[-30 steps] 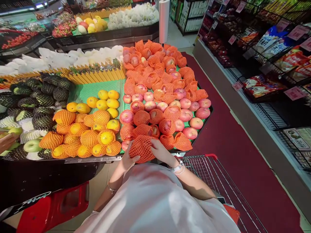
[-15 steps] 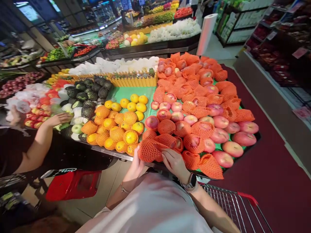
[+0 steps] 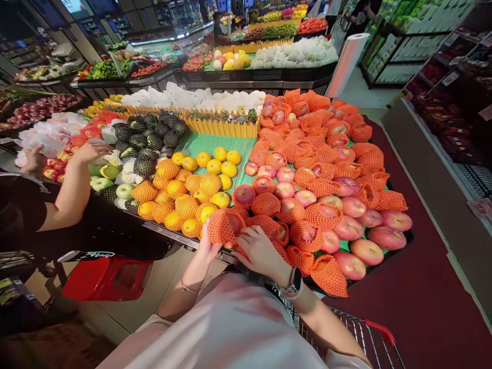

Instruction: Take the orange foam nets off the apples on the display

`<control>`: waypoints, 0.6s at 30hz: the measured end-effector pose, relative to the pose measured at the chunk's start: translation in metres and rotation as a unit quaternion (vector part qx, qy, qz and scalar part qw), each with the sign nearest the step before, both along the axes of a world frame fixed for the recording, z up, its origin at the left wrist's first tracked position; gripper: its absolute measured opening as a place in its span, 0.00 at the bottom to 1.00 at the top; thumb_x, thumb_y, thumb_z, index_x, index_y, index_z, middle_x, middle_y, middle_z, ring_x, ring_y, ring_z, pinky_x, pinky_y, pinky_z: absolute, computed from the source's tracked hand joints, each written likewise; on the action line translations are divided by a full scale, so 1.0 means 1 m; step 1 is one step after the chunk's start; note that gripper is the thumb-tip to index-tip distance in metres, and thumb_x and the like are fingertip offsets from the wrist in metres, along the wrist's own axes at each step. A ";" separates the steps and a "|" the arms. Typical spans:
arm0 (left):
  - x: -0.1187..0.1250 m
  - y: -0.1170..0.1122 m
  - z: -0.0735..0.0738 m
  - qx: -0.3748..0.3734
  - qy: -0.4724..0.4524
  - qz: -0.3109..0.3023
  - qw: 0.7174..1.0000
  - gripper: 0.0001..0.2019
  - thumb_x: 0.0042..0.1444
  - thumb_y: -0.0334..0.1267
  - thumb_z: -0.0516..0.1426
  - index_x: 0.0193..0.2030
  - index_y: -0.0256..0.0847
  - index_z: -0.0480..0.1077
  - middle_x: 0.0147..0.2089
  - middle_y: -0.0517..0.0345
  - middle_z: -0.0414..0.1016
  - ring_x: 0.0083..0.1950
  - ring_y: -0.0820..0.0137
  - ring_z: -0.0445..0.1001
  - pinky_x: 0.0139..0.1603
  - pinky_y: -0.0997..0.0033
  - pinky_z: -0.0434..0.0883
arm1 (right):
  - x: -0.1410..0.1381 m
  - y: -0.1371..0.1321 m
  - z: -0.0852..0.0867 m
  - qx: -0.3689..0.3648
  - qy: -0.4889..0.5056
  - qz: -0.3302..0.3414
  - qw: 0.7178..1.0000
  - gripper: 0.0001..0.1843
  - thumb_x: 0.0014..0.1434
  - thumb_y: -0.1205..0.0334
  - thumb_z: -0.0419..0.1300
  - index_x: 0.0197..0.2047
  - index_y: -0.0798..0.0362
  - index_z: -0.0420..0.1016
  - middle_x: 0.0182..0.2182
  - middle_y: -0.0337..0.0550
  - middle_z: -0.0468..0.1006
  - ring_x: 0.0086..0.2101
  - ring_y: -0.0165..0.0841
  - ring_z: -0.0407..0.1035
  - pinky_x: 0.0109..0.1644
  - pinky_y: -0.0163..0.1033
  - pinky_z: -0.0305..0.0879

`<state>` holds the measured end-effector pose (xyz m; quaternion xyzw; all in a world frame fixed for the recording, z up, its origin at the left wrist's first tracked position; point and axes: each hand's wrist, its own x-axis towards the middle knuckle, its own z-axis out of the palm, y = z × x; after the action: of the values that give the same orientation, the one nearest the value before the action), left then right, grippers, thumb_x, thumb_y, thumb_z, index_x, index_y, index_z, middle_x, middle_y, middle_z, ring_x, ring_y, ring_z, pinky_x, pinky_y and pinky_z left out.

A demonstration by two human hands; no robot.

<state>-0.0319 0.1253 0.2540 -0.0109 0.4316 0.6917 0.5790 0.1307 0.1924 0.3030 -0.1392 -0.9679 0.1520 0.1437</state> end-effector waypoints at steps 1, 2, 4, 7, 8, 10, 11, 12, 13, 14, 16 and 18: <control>-0.001 0.001 0.000 -0.009 0.002 0.009 1.000 0.27 0.56 0.59 0.54 0.48 0.36 0.69 0.49 0.45 0.74 0.57 0.57 0.70 0.58 0.57 0.68 | -0.001 -0.003 -0.001 0.003 0.012 0.006 1.000 0.14 0.67 0.57 0.52 0.43 0.59 0.72 0.42 0.51 0.77 0.46 0.41 0.64 0.51 0.48 0.55; -0.001 0.002 0.001 -0.017 0.006 0.021 1.000 0.27 0.57 0.59 0.53 0.49 0.36 0.69 0.50 0.45 0.74 0.57 0.58 0.70 0.59 0.58 0.67 | -0.001 -0.006 -0.003 0.002 0.023 0.010 1.000 0.15 0.67 0.57 0.52 0.47 0.61 0.70 0.45 0.53 0.76 0.48 0.41 0.64 0.53 0.48 0.55; -0.001 0.004 0.003 -0.021 0.016 0.036 0.999 0.25 0.59 0.57 0.52 0.51 0.36 0.68 0.53 0.46 0.73 0.59 0.60 0.69 0.61 0.59 0.65 | -0.001 -0.011 -0.005 -0.018 0.038 0.011 0.999 0.15 0.68 0.58 0.51 0.50 0.60 0.68 0.47 0.53 0.75 0.49 0.40 0.65 0.56 0.48 0.53; -0.001 0.007 0.004 -0.015 0.029 0.017 0.999 0.22 0.60 0.54 0.52 0.50 0.38 0.70 0.54 0.47 0.73 0.60 0.60 0.68 0.62 0.60 0.65 | 0.001 -0.012 -0.006 -0.082 0.004 0.003 0.997 0.14 0.68 0.55 0.50 0.45 0.57 0.70 0.42 0.50 0.76 0.45 0.39 0.66 0.52 0.47 0.55; -0.001 0.007 0.004 -0.017 0.033 0.009 0.999 0.22 0.60 0.54 0.53 0.50 0.38 0.71 0.54 0.48 0.73 0.60 0.60 0.68 0.62 0.60 0.65 | 0.001 -0.010 -0.005 -0.102 -0.020 -0.002 0.995 0.15 0.68 0.54 0.51 0.43 0.57 0.70 0.40 0.48 0.76 0.43 0.38 0.66 0.50 0.47 0.56; -0.001 0.008 0.002 -0.027 0.040 -0.001 0.999 0.21 0.59 0.54 0.54 0.48 0.38 0.71 0.53 0.48 0.74 0.60 0.59 0.68 0.62 0.59 0.65 | 0.004 -0.005 -0.002 -0.132 -0.055 -0.009 0.990 0.16 0.67 0.52 0.52 0.42 0.56 0.72 0.39 0.46 0.77 0.43 0.38 0.67 0.49 0.47 0.55; -0.001 0.008 0.000 -0.028 0.042 -0.004 0.999 0.22 0.58 0.54 0.54 0.48 0.38 0.71 0.52 0.47 0.74 0.61 0.58 0.67 0.62 0.58 0.65 | 0.005 -0.002 -0.002 -0.146 -0.057 -0.011 0.988 0.16 0.67 0.51 0.52 0.43 0.55 0.72 0.40 0.45 0.77 0.45 0.38 0.66 0.50 0.47 0.54; -0.001 0.008 -0.002 -0.024 0.045 -0.008 0.999 0.23 0.58 0.55 0.55 0.48 0.38 0.71 0.52 0.47 0.74 0.61 0.57 0.67 0.62 0.57 0.65 | 0.006 0.001 -0.002 -0.161 -0.046 -0.011 0.986 0.16 0.68 0.50 0.51 0.43 0.54 0.73 0.41 0.44 0.77 0.46 0.38 0.66 0.51 0.48 0.53; 0.000 0.007 -0.004 -0.015 0.053 -0.013 0.998 0.24 0.57 0.57 0.55 0.48 0.38 0.71 0.53 0.46 0.73 0.61 0.57 0.67 0.62 0.57 0.65 | 0.007 0.004 -0.003 -0.178 -0.024 -0.017 0.984 0.18 0.69 0.50 0.49 0.41 0.53 0.73 0.41 0.44 0.77 0.46 0.38 0.67 0.53 0.49 0.54; 0.001 0.007 -0.006 0.000 0.069 -0.015 0.997 0.25 0.56 0.57 0.56 0.48 0.38 0.71 0.54 0.46 0.72 0.62 0.56 0.66 0.62 0.57 0.64 | 0.008 0.007 -0.006 -0.196 0.010 -0.034 0.980 0.20 0.70 0.50 0.46 0.37 0.53 0.73 0.38 0.44 0.78 0.44 0.37 0.68 0.53 0.49 0.55; 0.004 0.005 -0.011 0.042 0.127 -0.014 0.991 0.26 0.53 0.57 0.58 0.50 0.37 0.71 0.57 0.47 0.70 0.64 0.58 0.63 0.64 0.60 0.61 | 0.007 0.010 -0.014 -0.220 0.087 -0.111 0.965 0.25 0.71 0.53 0.41 0.29 0.53 0.69 0.30 0.44 0.76 0.36 0.35 0.69 0.46 0.45 0.60; 0.009 0.005 -0.013 0.065 0.169 -0.008 0.983 0.27 0.51 0.55 0.61 0.52 0.38 0.71 0.59 0.50 0.69 0.63 0.61 0.64 0.63 0.66 0.62 | 0.005 0.009 -0.021 -0.208 0.137 -0.208 0.946 0.26 0.71 0.54 0.41 0.23 0.52 0.62 0.22 0.44 0.71 0.26 0.34 0.66 0.34 0.42 0.60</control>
<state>-0.0231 0.1302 0.2408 0.1477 0.4775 0.7054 0.5025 0.1354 0.2018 0.2820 -0.3426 -0.8349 0.3347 0.2712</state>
